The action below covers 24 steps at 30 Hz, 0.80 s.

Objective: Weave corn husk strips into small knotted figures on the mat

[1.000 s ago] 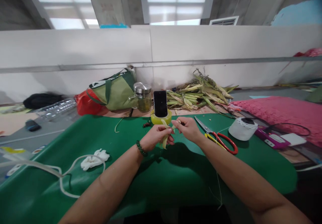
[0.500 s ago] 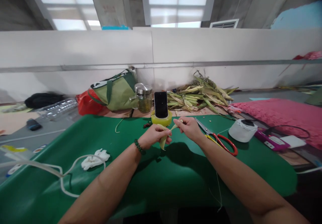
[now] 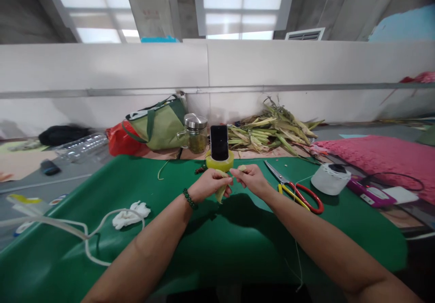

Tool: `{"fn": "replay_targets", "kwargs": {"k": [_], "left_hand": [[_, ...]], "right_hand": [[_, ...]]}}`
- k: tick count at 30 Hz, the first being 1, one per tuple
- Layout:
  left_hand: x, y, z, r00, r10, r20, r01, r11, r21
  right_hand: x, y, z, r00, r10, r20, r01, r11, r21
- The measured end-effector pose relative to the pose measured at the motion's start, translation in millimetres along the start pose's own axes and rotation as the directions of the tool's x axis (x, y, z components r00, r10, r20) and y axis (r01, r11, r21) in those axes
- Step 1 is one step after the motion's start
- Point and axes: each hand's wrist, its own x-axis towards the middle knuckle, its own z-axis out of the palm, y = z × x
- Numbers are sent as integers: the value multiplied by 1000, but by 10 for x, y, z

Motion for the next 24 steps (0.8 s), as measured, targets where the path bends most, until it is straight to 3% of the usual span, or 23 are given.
{"fn": "replay_targets", "kwargs": {"k": [6,10,13,16,24], "left_hand": [[-1,11,-5,999,24,-46,-24,1000,1],[56,-20,6,965,61,-256,-66,998,-13],[89,-33,16,917,142,-372,-128,990,63],[87,-20,29,916,162,-367,-133,986,104],[24,26,23,975,6,-224,6,999,53]], "right_hand": [[28,-2,-28,1000,7,-19,-7,1000,-15],[43,7,-15,989,125,77,-121,991,-56],[16,8,51,980,63,190,-32,986,-163],[-4,10,104,974,-13,227,61,977,-206],[-6,-58,-2,945,-126,301,215,934,-284]]}}
